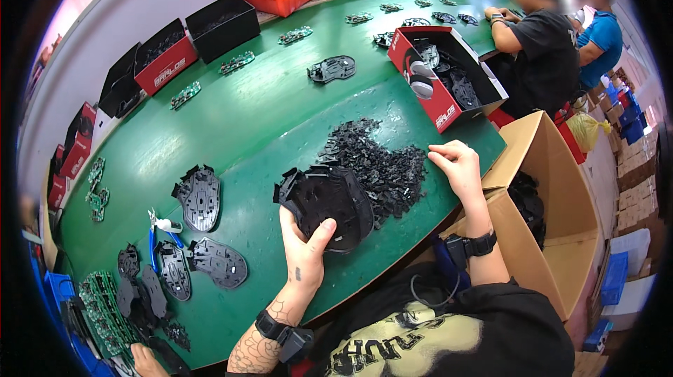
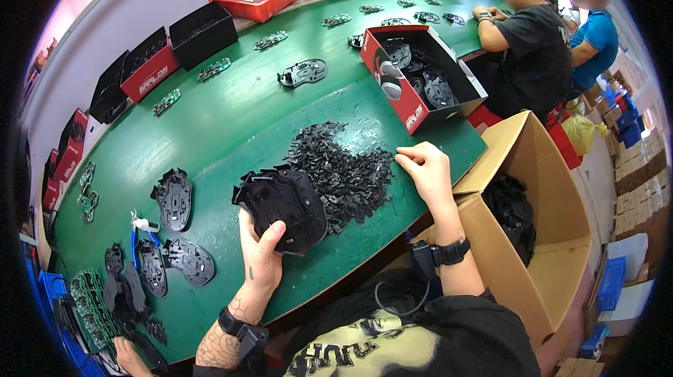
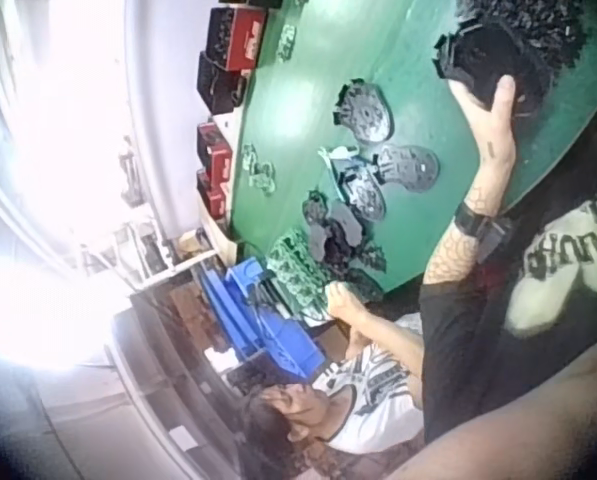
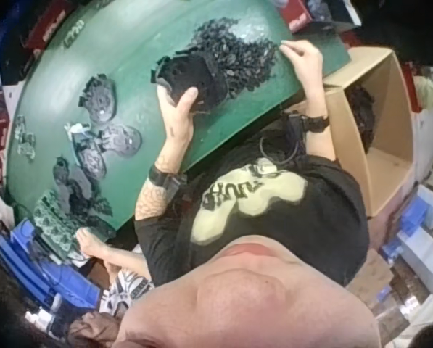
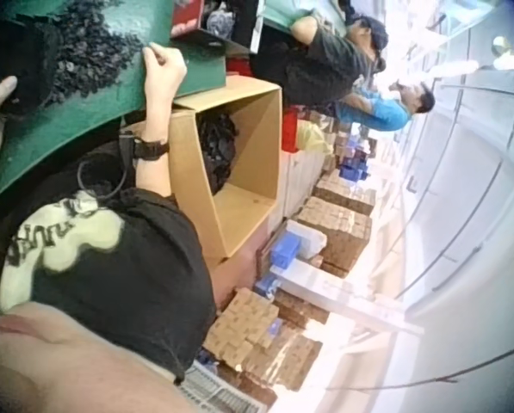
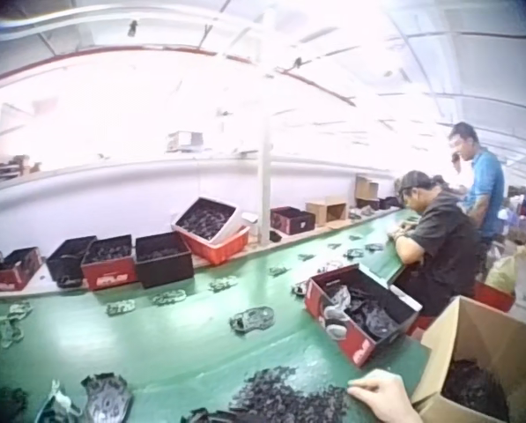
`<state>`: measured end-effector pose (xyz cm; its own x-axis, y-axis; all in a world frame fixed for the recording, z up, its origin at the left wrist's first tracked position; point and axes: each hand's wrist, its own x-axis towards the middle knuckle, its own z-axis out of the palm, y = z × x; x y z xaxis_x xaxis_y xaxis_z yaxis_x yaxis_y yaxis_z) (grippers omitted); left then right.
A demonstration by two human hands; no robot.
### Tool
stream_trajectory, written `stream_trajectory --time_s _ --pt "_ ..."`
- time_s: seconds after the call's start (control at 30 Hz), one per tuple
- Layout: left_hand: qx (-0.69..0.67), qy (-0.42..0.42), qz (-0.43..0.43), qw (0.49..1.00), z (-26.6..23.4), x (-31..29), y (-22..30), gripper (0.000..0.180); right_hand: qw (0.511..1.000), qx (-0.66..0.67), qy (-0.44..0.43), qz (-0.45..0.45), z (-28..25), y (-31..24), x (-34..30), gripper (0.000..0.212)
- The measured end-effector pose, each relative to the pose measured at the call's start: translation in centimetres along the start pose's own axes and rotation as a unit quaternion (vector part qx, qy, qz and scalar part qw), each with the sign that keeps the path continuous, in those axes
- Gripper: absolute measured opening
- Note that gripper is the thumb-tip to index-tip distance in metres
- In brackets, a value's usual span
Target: The person assembles small electronic components by hand at a green workbench. They pick up black plastic casings and insert small black parts into them, occasionally reaching into a cardboard box for more components. The person also handles green circuit boards and places them on the table.
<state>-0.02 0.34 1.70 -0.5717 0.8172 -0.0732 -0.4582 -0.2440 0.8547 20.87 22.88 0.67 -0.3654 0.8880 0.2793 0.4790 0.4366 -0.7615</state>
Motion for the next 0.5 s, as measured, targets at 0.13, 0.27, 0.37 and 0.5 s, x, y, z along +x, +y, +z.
stream_trajectory --time_s 0.13,0.27,0.37,0.5 --pt "-0.02 0.008 -0.021 1.0 0.0 0.1 0.2 0.062 1.0 -0.01 -0.014 -0.017 0.6 -0.3 0.6 0.015" --pt "-0.014 0.008 -0.021 1.0 -0.1 0.0 0.1 0.061 0.997 -0.031 -0.062 -0.024 0.4 -1.0 1.1 0.011" --pt "-0.01 0.003 -0.02 1.0 0.0 0.1 0.3 0.06 0.99 -0.08 -0.048 -0.107 -0.2 -1.8 1.3 0.008" --pt "-0.004 0.025 -0.034 0.999 -0.2 -0.2 0.3 0.059 0.963 0.234 -0.122 0.061 -0.6 -7.2 -0.9 0.007"
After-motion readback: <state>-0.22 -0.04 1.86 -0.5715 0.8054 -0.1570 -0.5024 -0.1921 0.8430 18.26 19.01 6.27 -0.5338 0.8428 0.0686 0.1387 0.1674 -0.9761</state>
